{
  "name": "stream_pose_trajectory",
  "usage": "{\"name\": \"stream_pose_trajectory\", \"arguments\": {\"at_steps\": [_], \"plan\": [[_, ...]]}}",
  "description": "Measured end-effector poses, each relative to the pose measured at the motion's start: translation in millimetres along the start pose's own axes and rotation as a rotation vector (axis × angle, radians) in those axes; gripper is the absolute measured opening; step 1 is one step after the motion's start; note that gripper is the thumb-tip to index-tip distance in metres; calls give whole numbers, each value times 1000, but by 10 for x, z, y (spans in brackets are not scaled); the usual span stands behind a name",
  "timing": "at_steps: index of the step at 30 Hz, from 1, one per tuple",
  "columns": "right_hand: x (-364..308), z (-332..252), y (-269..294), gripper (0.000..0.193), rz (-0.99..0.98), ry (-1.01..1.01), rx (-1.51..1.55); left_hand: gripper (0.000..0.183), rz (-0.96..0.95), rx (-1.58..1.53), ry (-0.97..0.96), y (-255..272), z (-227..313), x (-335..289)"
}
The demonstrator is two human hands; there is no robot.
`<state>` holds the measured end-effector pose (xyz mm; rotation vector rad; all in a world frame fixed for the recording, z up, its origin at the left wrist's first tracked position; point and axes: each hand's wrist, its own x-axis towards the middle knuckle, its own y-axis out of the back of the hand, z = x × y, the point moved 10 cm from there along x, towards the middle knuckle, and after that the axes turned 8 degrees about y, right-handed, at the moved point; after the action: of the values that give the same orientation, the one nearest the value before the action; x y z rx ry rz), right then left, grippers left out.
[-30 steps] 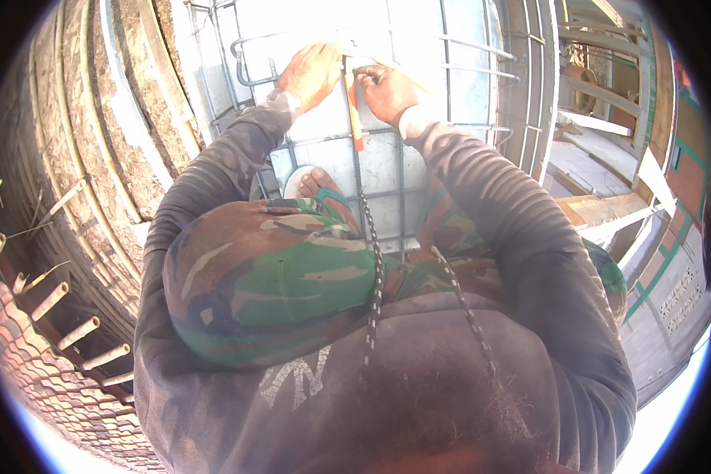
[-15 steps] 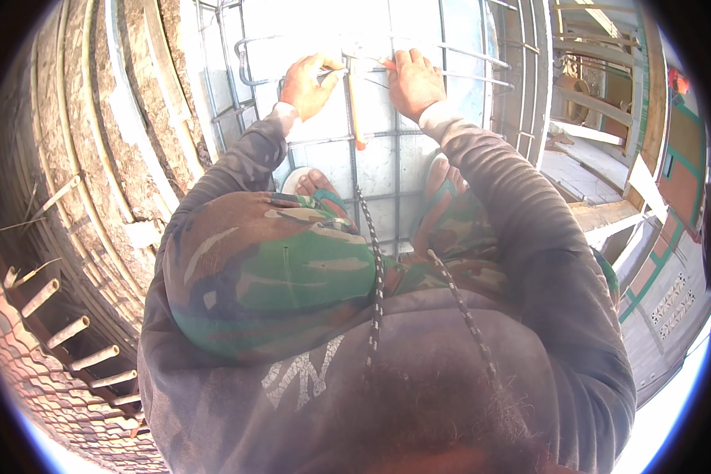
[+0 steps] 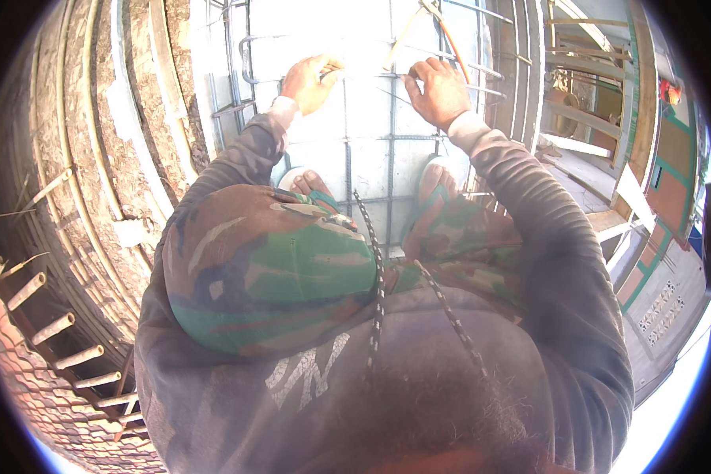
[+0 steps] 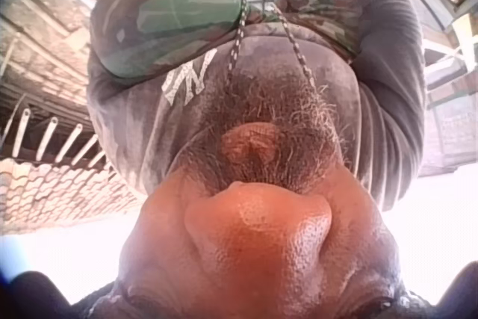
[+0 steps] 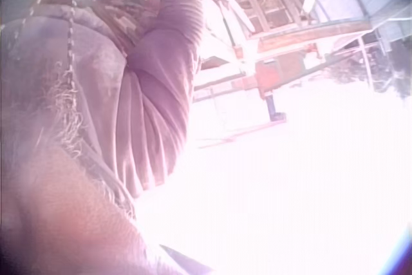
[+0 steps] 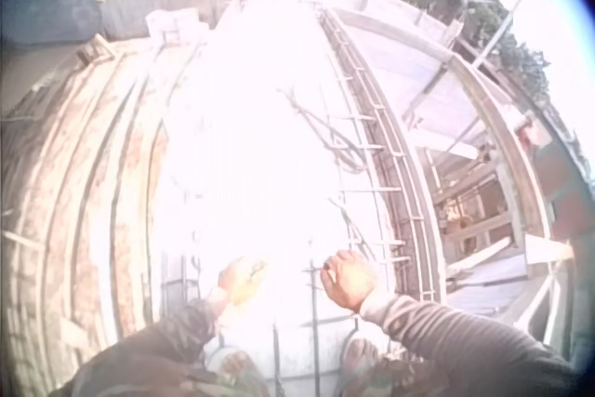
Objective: The person ties intersections of a metal wire mesh together using thin wire and a pair of pliers on a construction site.
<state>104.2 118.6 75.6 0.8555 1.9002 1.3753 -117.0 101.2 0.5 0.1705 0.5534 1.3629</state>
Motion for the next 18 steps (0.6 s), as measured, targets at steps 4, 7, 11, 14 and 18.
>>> {"name": "stream_pose_trajectory", "arguments": {"at_steps": [4,7,11,14,18], "plan": [[-141,-435,-416,34,-54,-85,1,18,24,67,-40,16,43,-6],[-91,-531,-532,32,-34,-162,22,18,16,71,-14,15,22,-9],[-97,-527,-643,28,-43,-387,288,18,23,51,-33,13,25,-10],[-42,-523,-700,28,-26,-531,543,16,77,50,-101,33,70,-25],[159,-609,-655,30,26,-512,823,15,120,131,-151,23,89,-51]]}}
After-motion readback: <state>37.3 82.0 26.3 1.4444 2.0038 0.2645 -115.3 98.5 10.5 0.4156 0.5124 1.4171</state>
